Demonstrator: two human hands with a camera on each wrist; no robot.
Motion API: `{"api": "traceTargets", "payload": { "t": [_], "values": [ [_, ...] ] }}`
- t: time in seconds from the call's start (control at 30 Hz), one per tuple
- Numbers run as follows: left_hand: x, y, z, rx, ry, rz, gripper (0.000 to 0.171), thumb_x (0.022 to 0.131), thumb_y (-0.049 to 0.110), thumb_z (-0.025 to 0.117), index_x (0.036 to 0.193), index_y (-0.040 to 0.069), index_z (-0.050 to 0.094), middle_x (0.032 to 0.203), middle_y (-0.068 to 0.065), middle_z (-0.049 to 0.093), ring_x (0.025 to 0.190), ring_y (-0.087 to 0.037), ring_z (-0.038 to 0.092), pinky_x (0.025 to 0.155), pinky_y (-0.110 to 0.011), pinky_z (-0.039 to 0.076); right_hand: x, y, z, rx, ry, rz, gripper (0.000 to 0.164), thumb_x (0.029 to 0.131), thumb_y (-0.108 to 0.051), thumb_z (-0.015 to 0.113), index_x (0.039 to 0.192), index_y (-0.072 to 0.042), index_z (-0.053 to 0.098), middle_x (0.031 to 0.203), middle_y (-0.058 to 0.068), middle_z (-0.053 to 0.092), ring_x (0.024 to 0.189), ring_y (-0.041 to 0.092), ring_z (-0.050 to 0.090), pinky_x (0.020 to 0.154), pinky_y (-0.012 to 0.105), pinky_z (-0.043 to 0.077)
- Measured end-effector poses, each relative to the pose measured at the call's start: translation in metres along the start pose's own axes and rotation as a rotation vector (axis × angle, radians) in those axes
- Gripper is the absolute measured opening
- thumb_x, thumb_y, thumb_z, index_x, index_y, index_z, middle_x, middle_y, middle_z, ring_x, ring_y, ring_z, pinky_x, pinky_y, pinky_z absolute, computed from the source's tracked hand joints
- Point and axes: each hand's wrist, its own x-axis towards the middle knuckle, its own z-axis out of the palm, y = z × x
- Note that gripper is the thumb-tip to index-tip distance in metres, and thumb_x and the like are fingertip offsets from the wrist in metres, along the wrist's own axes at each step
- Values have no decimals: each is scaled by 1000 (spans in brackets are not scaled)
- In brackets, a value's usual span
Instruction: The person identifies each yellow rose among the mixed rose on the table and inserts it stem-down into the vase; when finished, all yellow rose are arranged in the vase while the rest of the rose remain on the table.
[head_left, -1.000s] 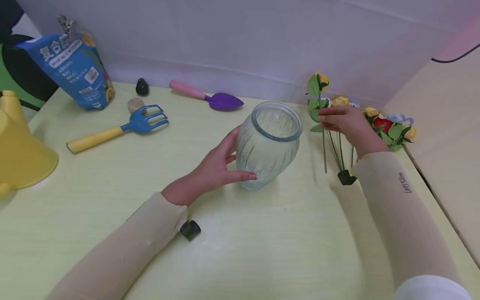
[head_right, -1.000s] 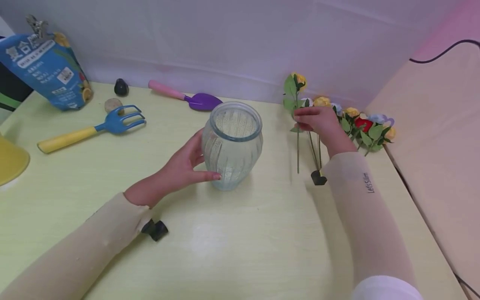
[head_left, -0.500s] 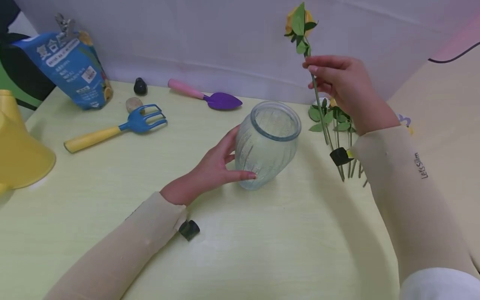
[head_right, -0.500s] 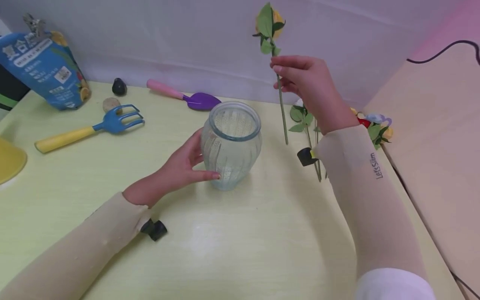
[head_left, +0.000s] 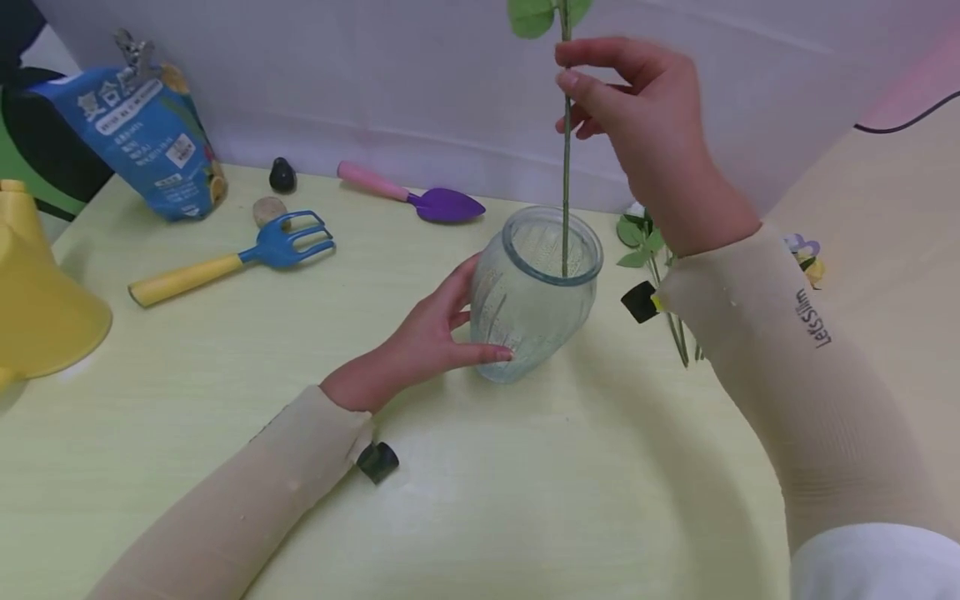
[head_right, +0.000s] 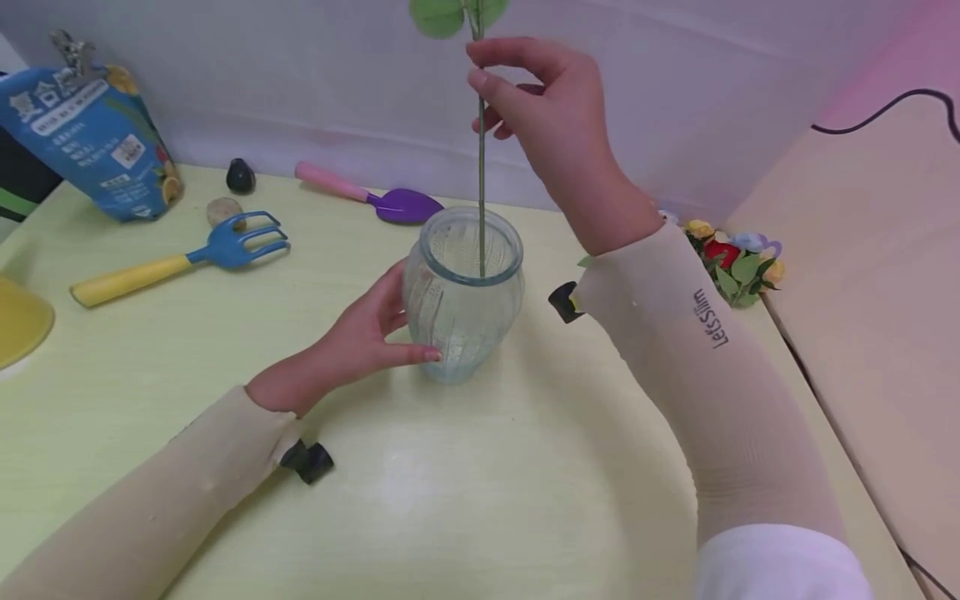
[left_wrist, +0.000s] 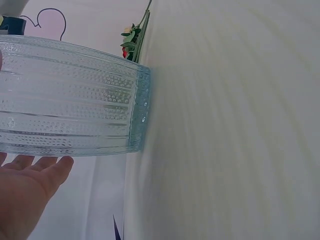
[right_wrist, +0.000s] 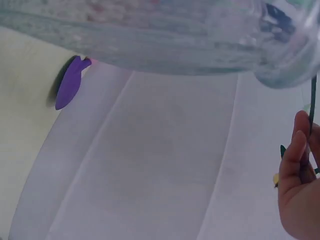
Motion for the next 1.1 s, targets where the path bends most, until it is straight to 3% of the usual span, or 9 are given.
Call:
{"api": "traceTargets", "payload": {
  "t": [0.2, 0.43, 0.67, 0.83, 1.1],
  "values": [
    [0, 1, -1, 6, 3, 11, 100, 68, 7, 82, 146, 23, 21, 143, 3, 35, 130, -13, 35, 99, -30, 38, -18, 1, 9, -265, -94, -111, 19, 82, -7, 69, 100, -6, 71, 106, 5, 61, 71, 18, 64, 76, 26, 50],
    [0, -2, 0, 9, -1, 5, 99, 69, 8, 82, 146, 24, 21, 144, 5, 33, 131, -12, 33, 99, -31, 38, -36, 2, 9, -333, -256, -137, 14, 80, -5, 70, 94, -3, 72, 98, 5, 64, 84, 15, 65, 82, 26, 50],
    [0, -3, 0, -3, -3, 15, 100, 69, 9, 82, 146, 26, 21, 144, 8, 32, 130, -11, 33, 100, -30, 38, -51, 6, 5, -394, -364, -171, 11, 80, -3, 71, 90, -2, 73, 97, 4, 66, 90, 14, 62, 81, 26, 50],
    [0, -3, 0, 3, -3, 26, 100, 70, 9, 81, 147, 27, 20, 144, 9, 31, 130, -12, 34, 100, -31, 38, -55, 16, 3, -479, -432, -217, 8, 81, -3, 70, 88, -4, 73, 94, 3, 67, 89, 10, 60, 79, 25, 50],
    [1, 0, -1, 15, -7, 9, 101, 70, 11, 81, 147, 26, 18, 144, 8, 31, 130, -13, 34, 100, -30, 37, -54, 20, -5, -503, -532, -236, 7, 80, 1, 69, 83, -5, 72, 85, 2, 67, 82, 10, 61, 77, 26, 50]
  ]
}}
